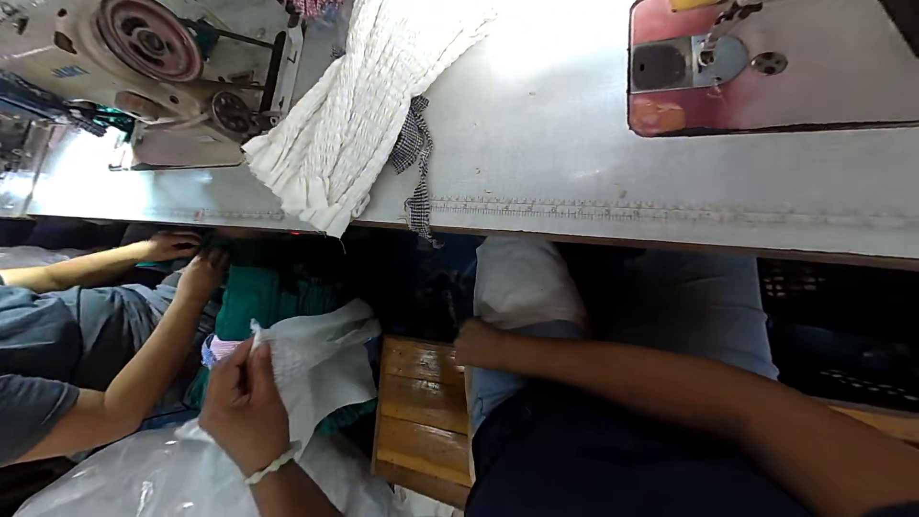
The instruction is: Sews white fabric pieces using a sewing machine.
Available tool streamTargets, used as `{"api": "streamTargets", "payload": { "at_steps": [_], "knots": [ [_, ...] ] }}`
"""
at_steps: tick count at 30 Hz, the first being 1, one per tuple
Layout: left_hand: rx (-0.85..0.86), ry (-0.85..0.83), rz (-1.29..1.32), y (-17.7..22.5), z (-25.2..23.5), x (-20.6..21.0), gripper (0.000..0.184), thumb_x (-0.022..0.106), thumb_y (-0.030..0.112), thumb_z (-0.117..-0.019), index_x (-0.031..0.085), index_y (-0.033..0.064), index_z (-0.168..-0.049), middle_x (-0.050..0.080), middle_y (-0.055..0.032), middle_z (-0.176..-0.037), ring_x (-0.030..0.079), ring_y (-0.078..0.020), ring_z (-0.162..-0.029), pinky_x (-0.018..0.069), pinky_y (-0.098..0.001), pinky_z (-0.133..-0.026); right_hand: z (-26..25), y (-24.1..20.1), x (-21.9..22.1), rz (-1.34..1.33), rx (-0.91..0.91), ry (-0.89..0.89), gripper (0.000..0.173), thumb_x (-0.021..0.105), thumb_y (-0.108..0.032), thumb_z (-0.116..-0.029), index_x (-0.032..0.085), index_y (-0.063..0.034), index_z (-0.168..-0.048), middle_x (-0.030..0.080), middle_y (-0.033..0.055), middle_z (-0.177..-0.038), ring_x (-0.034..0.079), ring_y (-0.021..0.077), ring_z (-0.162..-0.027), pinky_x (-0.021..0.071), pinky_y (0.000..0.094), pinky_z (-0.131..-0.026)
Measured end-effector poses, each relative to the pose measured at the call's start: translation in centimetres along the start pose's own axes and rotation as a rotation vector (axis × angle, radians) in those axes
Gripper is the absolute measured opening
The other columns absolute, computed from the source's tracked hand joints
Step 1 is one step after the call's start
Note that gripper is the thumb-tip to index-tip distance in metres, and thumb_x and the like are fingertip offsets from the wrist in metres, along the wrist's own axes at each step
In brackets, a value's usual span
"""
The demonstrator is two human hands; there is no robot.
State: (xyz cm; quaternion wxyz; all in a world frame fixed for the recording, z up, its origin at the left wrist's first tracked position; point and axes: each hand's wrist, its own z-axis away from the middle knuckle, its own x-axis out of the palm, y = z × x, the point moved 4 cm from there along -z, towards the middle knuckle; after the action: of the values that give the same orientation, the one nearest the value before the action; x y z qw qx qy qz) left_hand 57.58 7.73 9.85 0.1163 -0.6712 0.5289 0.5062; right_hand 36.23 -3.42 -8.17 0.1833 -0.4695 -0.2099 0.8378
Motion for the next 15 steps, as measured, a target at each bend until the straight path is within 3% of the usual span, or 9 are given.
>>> {"api": "streamTargets", "payload": {
  "at_steps": [3, 6, 9, 12, 15],
  "knots": [
    [-0.04, -0.024, 0.151, 0.2, 0.1, 2.2, 0.028, 0.059, 0.011, -0.101, 0.066, -0.0143, -0.107, 0.07, -0.0155, -0.097, 0.06, 0.0053, -0.083, 0.0481, -0.0095, -0.077, 0.5, 0.9, -1.6, -0.131, 0.027, 0.115, 0.026, 0.044, 0.008, -0.102, 0.063, 0.0161, -0.116, 0.063, 0.033, -0.122, 0.06, 0.0498, -0.118, 0.0479, 0.0602, -0.098],
    [-0.071, -0.042, 0.284, 1.0, -0.2, 4.2, 0.024, 0.062, 0.01, -0.0985, 0.068, -0.0128, -0.106, 0.071, -0.0101, -0.096, 0.061, 0.008, -0.082, 0.0497, -0.0086, -0.075, 1.4, 2.8, -2.7, -0.343, 0.061, 0.336, 0.024, 0.049, 0.005, -0.1008, 0.065, 0.0132, -0.117, 0.062, 0.0332, -0.122, 0.061, 0.0496, -0.117, 0.0477, 0.0609, -0.099],
    [-0.084, -0.058, 0.377, 1.7, -0.9, 5.3, 0.022, 0.067, 0.009, -0.095, 0.069, -0.0099, -0.106, 0.071, -0.0053, -0.096, 0.063, 0.0067, -0.084, 0.0523, -0.0113, -0.078, 2.8, 4.1, -4.8, -0.555, 0.121, 0.42, 0.025, 0.058, -0.002, -0.1006, 0.072, 0.0042, -0.12, 0.063, 0.0286, -0.124, 0.061, 0.0426, -0.116, 0.0461, 0.054, -0.105],
    [-0.088, -0.047, 0.411, 2.1, -1.8, 5.8, 0.02, 0.067, 0.008, -0.0955, 0.068, -0.007, -0.108, 0.07, -0.0034, -0.098, 0.063, 0.0055, -0.084, 0.0527, -0.0128, -0.078, 3.9, 5.1, -6.0, -0.725, 0.132, 0.529, 0.02, 0.066, -0.011, -0.0988, 0.074, 0.0043, -0.109, 0.067, 0.025, -0.111, 0.065, 0.0357, -0.103, 0.0494, 0.0503, -0.097],
    [-0.092, -0.039, 0.455, 3.3, -2.6, 6.0, 0.02, 0.061, 0.009, -0.0992, 0.065, -0.0047, -0.113, 0.067, 0.0014, -0.098, 0.061, 0.0067, -0.083, 0.0517, -0.0127, -0.077, 5.5, 5.6, -6.8, -0.844, 0.123, 0.666, 0.02, 0.065, -0.012, -0.0999, 0.073, 0.004, -0.109, 0.068, 0.0208, -0.11, 0.066, 0.0265, -0.1, 0.0528, 0.0395, -0.094]
  ]
}}
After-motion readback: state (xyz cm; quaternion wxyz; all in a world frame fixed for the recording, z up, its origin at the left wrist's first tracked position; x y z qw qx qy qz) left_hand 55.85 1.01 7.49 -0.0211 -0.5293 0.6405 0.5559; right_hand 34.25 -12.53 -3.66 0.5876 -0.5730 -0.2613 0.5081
